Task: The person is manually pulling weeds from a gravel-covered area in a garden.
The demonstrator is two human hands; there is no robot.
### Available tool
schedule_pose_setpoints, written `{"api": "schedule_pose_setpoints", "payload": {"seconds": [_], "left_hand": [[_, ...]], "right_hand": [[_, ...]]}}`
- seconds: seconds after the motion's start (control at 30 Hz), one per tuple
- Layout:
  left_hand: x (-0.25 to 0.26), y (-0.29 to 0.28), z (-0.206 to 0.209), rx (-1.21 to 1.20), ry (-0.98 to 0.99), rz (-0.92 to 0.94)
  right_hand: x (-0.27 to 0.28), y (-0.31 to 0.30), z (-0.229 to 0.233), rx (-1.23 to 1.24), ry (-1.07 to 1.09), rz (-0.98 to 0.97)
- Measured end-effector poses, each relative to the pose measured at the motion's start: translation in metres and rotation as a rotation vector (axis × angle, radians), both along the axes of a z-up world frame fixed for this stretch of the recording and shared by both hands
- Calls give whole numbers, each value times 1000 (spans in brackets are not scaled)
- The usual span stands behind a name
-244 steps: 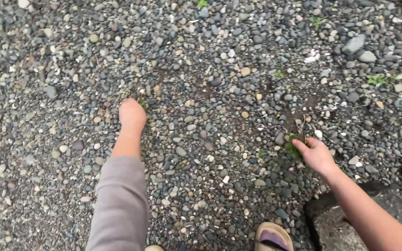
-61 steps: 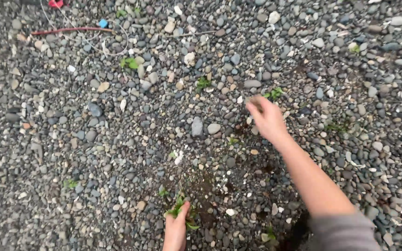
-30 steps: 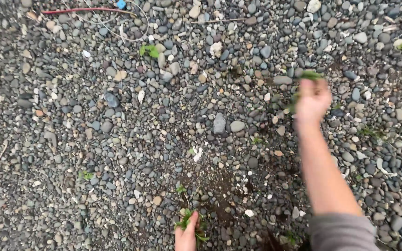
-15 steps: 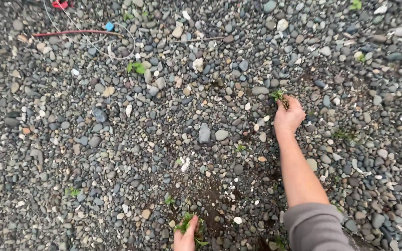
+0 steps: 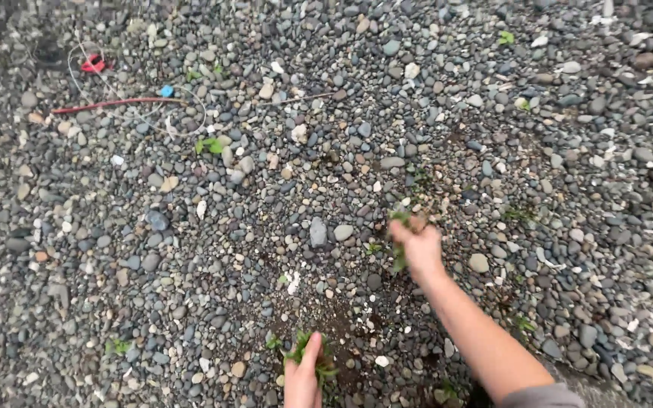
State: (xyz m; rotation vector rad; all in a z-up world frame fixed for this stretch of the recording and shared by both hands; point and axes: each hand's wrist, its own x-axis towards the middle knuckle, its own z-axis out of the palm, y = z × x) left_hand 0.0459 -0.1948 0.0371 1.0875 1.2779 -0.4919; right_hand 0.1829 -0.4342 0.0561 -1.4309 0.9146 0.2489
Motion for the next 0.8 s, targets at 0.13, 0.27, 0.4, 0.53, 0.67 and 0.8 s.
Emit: {"api": "schedule_pose_setpoints", "payload": {"seconds": [0.13,0.27,0.4,0.53,0.67,0.8], "left_hand": [[33,-7,37,-228,-232,-137],[77,-28,96,-349,-467,-126],[95,-51,146,-332,-680,-202],[97,-94,237,-433,-641,-102],[99,-144,362,-318,-466,-74],[93,-183,455,-199,-362,-185]], "right_hand": [[-24,48,60,146,29,240],[-38,85,113,29,-97,425],[-49,90,141,-113,-370,328],[-44,71,225,-133,-366,293],[-45,44,322,-147,-364,246],[-51,8,427,-149,-374,206]]}}
